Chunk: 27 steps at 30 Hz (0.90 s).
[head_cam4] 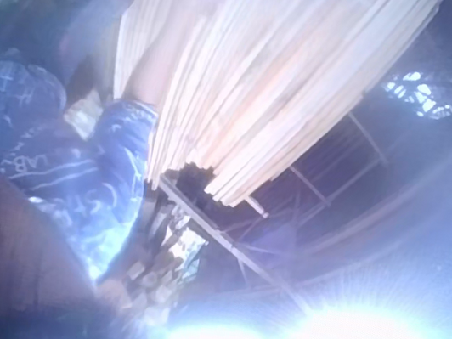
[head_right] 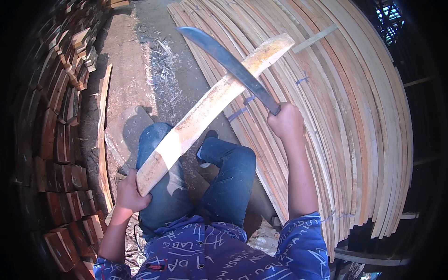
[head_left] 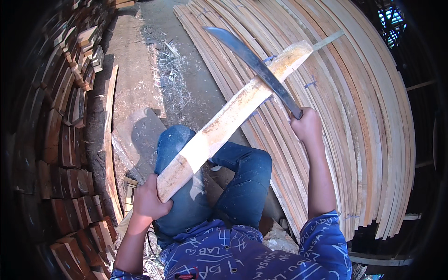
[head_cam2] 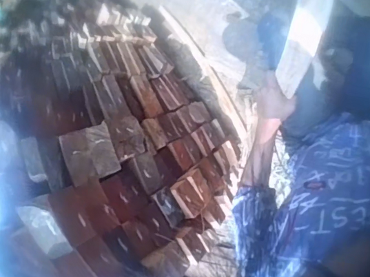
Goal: The person uses a large curved blade to shave and smooth a long piece of light-colored wood. They hold the wood with their left hand and repeatedly draw the blade along its length to remove thin shavings.
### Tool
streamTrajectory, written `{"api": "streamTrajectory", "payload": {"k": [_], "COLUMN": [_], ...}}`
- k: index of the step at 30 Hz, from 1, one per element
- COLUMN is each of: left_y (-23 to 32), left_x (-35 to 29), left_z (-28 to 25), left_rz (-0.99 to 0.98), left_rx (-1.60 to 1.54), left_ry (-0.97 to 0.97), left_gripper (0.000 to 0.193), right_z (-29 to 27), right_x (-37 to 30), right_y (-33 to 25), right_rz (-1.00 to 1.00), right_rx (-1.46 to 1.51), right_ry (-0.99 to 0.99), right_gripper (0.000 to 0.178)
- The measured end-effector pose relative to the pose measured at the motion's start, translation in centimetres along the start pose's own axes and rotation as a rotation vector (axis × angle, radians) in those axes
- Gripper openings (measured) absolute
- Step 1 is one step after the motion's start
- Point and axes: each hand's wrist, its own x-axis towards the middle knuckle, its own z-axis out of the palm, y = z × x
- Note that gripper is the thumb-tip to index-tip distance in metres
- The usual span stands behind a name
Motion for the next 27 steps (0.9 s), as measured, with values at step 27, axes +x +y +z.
{"api": "streamTrajectory", "payload": {"k": [27], "left_y": [0.3], "left_x": [0.9], "left_z": [0.6], "left_rz": [-0.079], "left_rx": [0.177], "left_ry": [-0.064], "left_gripper": [0.048], "right_z": [1.5], "right_x": [2.4], "right_y": [7.7], "right_rz": [0.152], "right_rx": [0.206], "right_ry": [0.018], "right_gripper": [0.016]}}
